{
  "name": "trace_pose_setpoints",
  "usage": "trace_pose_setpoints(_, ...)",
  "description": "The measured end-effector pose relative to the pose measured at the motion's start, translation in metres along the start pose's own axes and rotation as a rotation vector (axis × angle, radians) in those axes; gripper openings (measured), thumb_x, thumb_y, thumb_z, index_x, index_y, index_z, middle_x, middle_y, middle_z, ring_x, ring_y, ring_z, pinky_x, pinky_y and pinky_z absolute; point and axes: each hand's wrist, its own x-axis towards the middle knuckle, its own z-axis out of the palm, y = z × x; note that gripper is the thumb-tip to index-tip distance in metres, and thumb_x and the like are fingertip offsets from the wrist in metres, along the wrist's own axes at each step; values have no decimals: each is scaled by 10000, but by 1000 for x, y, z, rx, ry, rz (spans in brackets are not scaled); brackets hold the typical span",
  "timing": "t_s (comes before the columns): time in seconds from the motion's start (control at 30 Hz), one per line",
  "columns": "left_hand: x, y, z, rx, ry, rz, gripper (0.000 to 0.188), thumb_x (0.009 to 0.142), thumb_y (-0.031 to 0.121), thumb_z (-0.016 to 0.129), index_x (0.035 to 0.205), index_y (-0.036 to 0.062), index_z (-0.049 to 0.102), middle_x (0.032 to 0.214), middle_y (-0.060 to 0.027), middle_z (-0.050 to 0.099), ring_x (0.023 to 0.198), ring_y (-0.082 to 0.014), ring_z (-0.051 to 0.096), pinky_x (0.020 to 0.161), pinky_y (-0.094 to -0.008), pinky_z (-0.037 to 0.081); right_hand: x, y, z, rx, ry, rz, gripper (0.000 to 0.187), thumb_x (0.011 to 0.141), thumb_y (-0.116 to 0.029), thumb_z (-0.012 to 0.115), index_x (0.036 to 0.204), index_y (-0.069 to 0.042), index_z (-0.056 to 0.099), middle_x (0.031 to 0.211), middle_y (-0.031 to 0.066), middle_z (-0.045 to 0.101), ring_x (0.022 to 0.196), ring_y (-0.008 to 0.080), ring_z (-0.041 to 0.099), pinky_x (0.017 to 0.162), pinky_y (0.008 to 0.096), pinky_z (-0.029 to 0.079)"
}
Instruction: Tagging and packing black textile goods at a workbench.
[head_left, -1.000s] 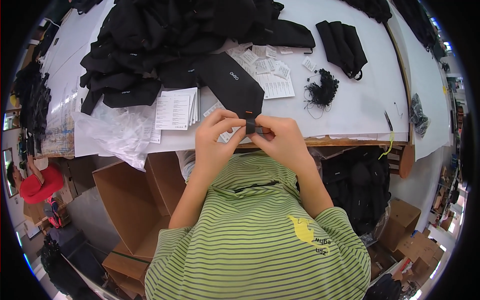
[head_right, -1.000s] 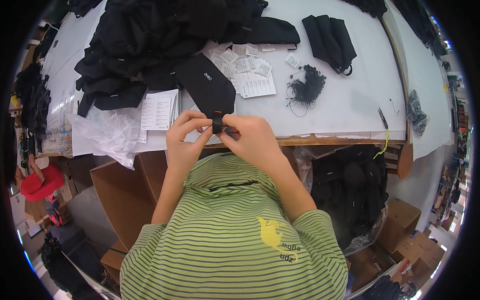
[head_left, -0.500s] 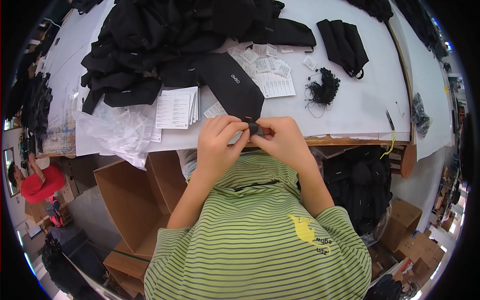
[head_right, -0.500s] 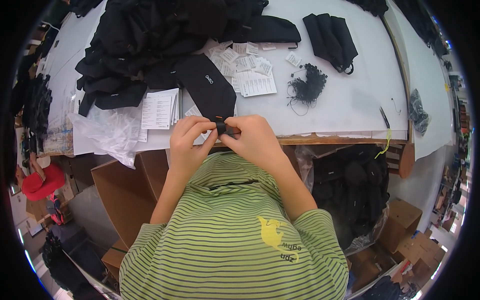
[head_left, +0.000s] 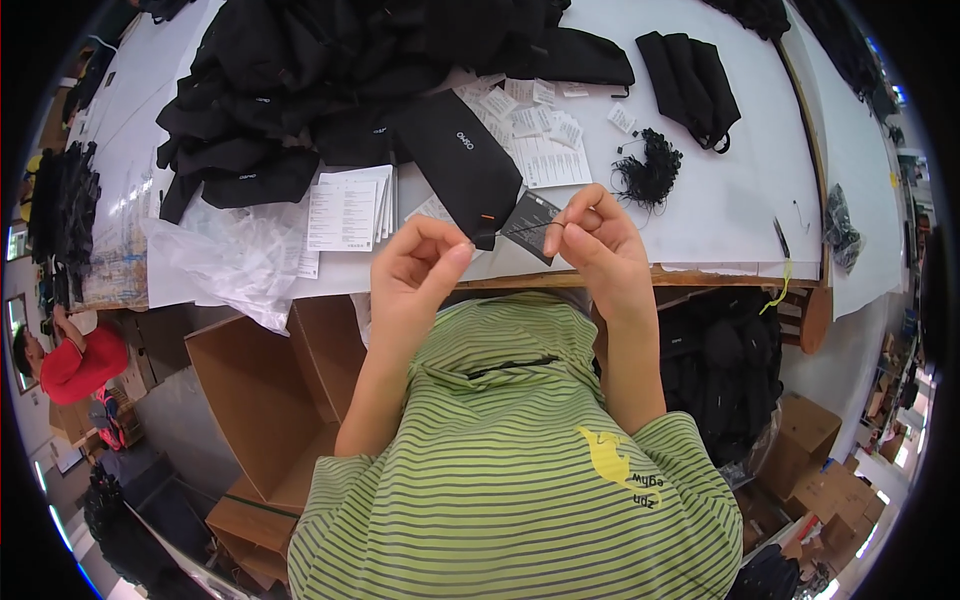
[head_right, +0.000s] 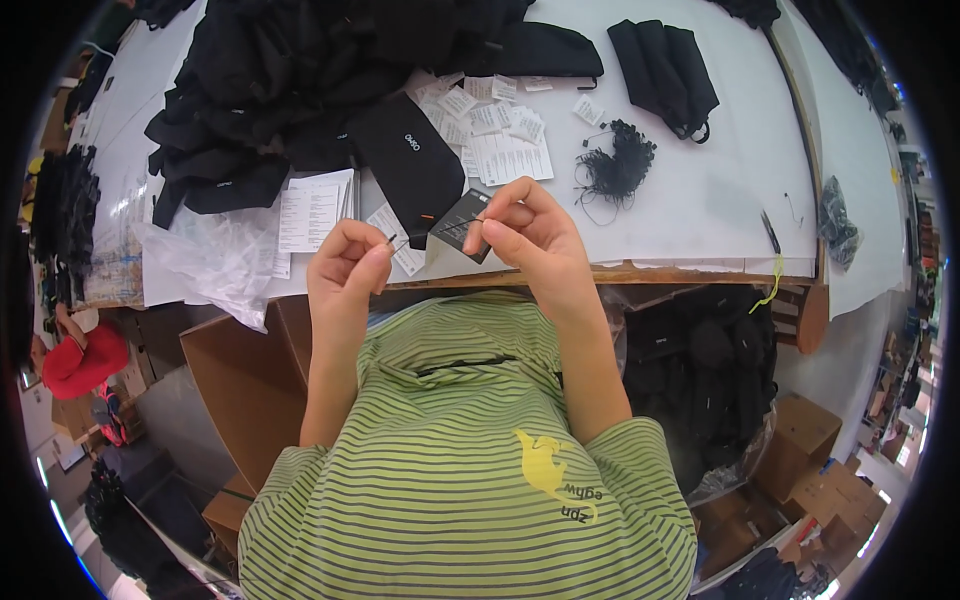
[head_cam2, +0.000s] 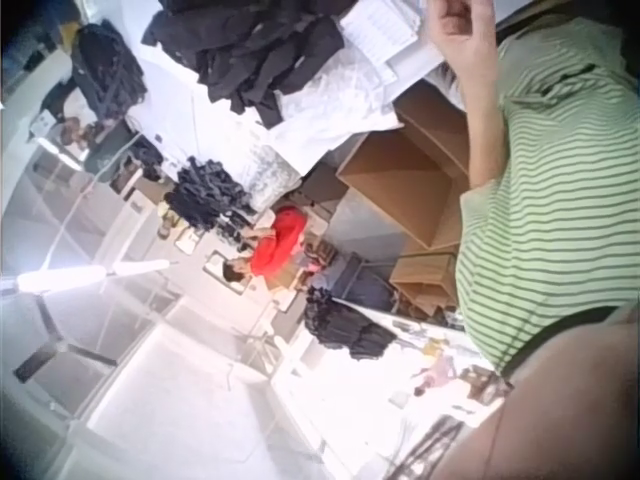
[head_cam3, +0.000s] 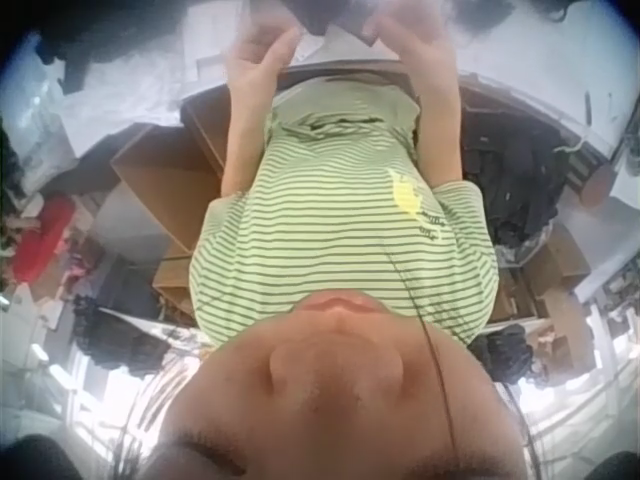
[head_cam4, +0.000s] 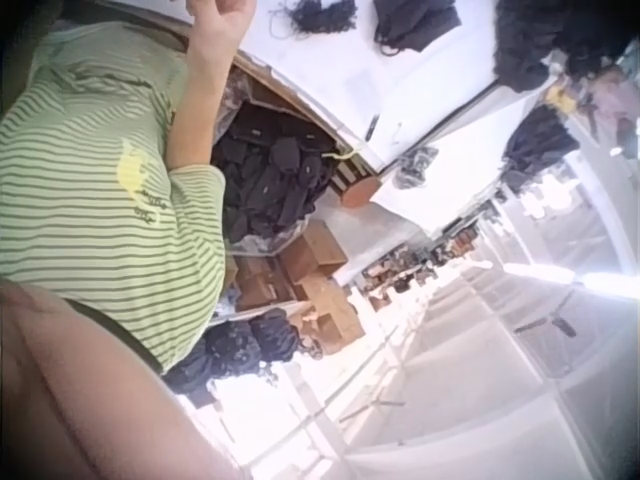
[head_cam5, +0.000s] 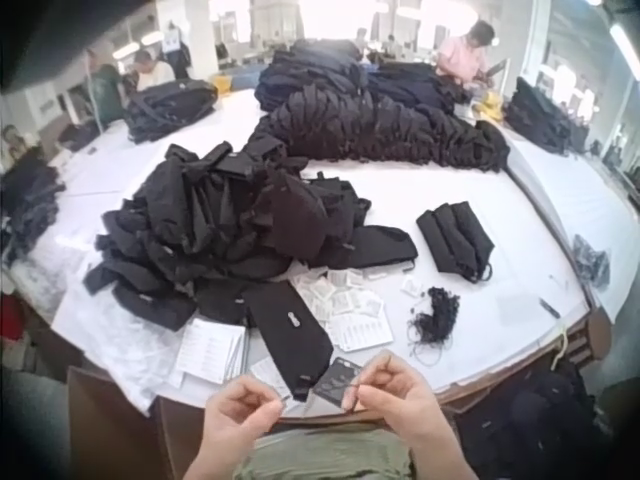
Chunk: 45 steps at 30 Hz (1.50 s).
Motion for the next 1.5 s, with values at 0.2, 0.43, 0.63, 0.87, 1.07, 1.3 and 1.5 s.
trace_pose_setpoints(0.2,-1,6,19,199,-34,8,73,821,-11,668,885,-2,636,650,76,445,570,5,337,529,-165,257,-8,8,21,-308,50,-189,115,971,-115,520,1014,-27,459,685,17,523,579,62,443,540,186,339)
trace_pose_setpoints(0.43,-3,9,23,192,-74,-32,58,834,6,663,885,6,634,638,94,407,561,12,292,511,-170,213,-10,16,26,-283,-42,-301,124,968,-112,525,1026,-25,458,728,27,529,602,68,456,554,200,361)
trace_pose_setpoints(0.63,-8,14,28,196,-132,-58,60,842,14,660,892,9,627,624,102,426,553,17,299,503,-174,199,-13,11,28,-200,-65,-179,123,962,-93,529,1034,-25,456,769,44,550,637,73,487,574,204,384)
trace_pose_setpoints(0.87,-13,18,29,103,-102,-55,64,841,7,657,885,16,611,613,103,408,548,15,282,496,-171,197,-12,10,23,-94,-156,-248,105,964,-69,508,1037,-23,449,777,50,549,602,85,482,547,213,383)
trace_pose_setpoints(1.07,-14,25,32,174,-151,-83,72,817,-9,652,851,17,595,602,99,360,540,13,255,494,-188,172,-21,2,30,-98,-149,-148,98,972,-57,482,1051,-18,438,743,34,517,564,61,418,506,196,308)
trace_pose_setpoints(1.3,-12,22,32,203,-151,-90,80,804,-9,654,826,22,584,586,100,343,529,10,239,490,-197,162,-23,1,30,-94,-160,-110,128,974,-54,471,1084,-14,420,674,14,480,534,51,355,493,198,274)
trace_pose_setpoints(1.5,-11,21,31,235,-145,-76,85,796,-8,654,814,24,577,565,103,337,519,9,231,486,-199,159,-23,3,30,-328,-136,-155,105,941,-30,513,1033,-6,468,679,29,566,580,56,467,536,185,333)
